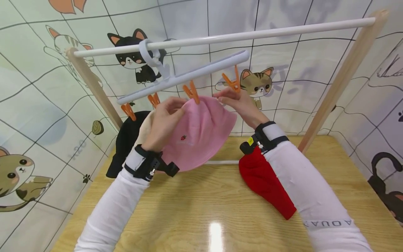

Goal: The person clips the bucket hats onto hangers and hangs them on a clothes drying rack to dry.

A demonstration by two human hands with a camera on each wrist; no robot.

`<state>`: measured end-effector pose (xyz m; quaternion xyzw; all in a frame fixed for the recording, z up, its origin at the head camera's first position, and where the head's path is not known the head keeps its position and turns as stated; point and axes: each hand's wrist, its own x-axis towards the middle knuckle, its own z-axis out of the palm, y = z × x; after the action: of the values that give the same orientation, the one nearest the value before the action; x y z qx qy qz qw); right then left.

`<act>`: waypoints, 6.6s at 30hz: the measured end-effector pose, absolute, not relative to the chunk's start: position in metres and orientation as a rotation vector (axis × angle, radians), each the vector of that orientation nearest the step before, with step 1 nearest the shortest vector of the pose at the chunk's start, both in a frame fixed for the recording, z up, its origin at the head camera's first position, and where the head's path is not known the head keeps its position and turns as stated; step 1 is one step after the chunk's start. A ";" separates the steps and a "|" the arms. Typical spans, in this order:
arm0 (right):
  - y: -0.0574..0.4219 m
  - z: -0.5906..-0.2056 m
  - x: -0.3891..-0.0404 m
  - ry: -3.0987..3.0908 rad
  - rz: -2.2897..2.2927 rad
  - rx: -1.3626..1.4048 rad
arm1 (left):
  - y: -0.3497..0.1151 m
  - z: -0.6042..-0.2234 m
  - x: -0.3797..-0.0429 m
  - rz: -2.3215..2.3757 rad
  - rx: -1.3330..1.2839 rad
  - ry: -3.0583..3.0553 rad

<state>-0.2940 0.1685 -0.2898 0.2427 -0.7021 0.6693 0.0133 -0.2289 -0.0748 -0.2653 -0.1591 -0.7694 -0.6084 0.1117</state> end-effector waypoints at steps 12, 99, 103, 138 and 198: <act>0.194 -0.300 -0.289 -2.321 1.942 0.676 | -0.082 -0.247 -0.212 -1.840 -0.511 -2.086; 0.183 -0.223 -0.275 -1.811 2.575 1.240 | 0.023 -0.475 -0.241 -2.037 -0.638 -3.020; 0.184 -0.225 -0.275 -1.762 2.666 1.235 | 0.032 -0.476 -0.241 -2.175 -0.575 -2.990; 0.184 -0.234 -0.274 -1.840 2.605 1.159 | 0.053 -0.429 -0.246 -2.127 -0.313 -2.683; 0.196 -0.245 -0.276 -1.973 2.358 1.212 | 0.016 -0.267 -0.234 -1.507 -0.810 -2.556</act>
<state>-0.2763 0.1965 -0.2455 0.3654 -0.5951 0.7111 -0.0813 -0.2338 0.0155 -0.2671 -0.2631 -0.8306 -0.4896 0.0328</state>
